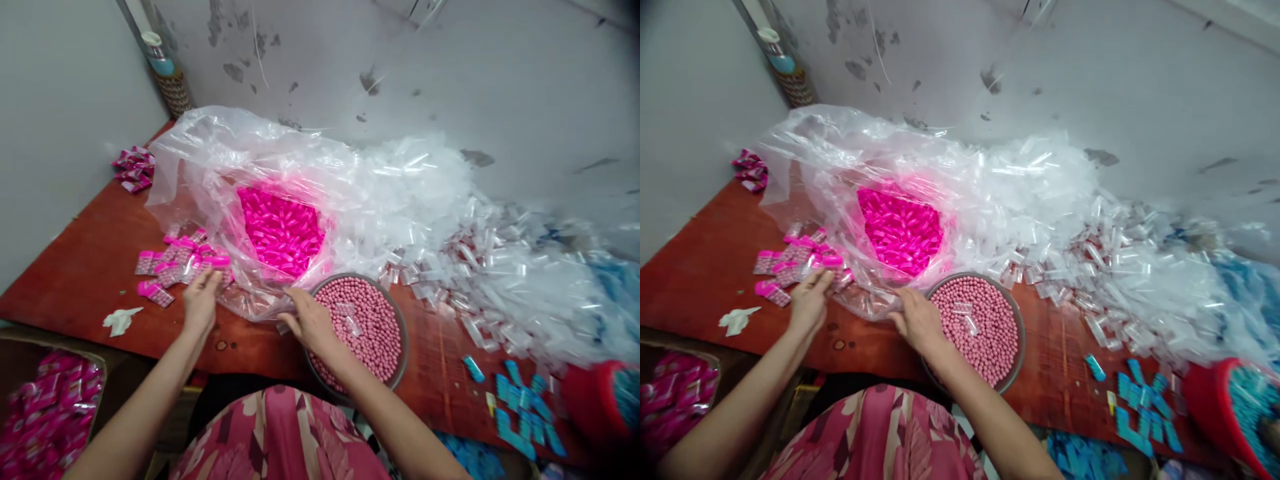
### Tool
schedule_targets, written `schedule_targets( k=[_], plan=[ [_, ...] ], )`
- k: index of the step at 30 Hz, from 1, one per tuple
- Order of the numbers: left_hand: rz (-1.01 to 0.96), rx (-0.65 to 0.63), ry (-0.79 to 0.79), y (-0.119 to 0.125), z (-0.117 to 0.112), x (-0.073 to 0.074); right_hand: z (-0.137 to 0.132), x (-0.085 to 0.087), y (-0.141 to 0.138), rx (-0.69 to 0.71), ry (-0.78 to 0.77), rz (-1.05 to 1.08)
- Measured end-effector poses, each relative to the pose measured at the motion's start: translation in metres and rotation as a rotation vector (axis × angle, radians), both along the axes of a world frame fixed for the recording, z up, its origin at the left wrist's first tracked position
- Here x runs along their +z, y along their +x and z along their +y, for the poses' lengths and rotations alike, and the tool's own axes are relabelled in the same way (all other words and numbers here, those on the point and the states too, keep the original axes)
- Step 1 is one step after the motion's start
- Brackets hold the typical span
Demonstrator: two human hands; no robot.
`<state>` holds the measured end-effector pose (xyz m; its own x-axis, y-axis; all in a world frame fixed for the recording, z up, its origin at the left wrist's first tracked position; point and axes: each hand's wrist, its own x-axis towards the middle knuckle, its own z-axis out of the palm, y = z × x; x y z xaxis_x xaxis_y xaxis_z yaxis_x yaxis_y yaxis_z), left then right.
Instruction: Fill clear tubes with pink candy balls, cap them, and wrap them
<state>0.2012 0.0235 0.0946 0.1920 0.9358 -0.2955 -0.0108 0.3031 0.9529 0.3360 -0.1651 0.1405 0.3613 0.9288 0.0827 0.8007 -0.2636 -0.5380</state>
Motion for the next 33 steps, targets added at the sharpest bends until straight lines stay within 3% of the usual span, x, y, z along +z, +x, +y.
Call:
schedule_targets(
  k=[3, 6, 9, 13, 15, 16, 20, 25, 33],
  plan=[
    [0.134, 0.077, 0.249, -0.011, 0.036, -0.001, -0.045, 0.001, 0.031, -0.205, -0.085, -0.067],
    [0.295, -0.01, 0.459, -0.009, 0.03, 0.005, -0.083, -0.008, 0.061, -0.335, -0.244, -0.172],
    [0.347, -0.333, 0.56, 0.017, -0.022, 0.015, -0.104, -0.019, 0.076, -0.397, -0.339, -0.167],
    [0.283, -1.021, 0.843, 0.078, -0.113, 0.026, -0.114, -0.028, 0.077, -0.477, -0.306, -0.118],
    [0.483, -1.29, 0.941, 0.11, -0.148, 0.025, -0.12, -0.03, 0.077, -0.502, -0.276, -0.1],
    [0.531, -1.33, 0.943, 0.123, -0.16, 0.024, -0.124, -0.031, 0.077, -0.514, -0.26, -0.086],
    [0.664, -1.41, 0.926, 0.158, -0.188, 0.013, -0.143, -0.03, 0.075, -0.55, -0.187, -0.015],
    [0.751, -1.422, 0.874, 0.179, -0.203, 0.0, -0.164, -0.032, 0.068, -0.6, -0.1, 0.051],
    [0.481, -1.32, 0.738, 0.182, -0.202, -0.016, -0.179, -0.045, 0.08, -0.698, 0.027, 0.088]
  ],
)
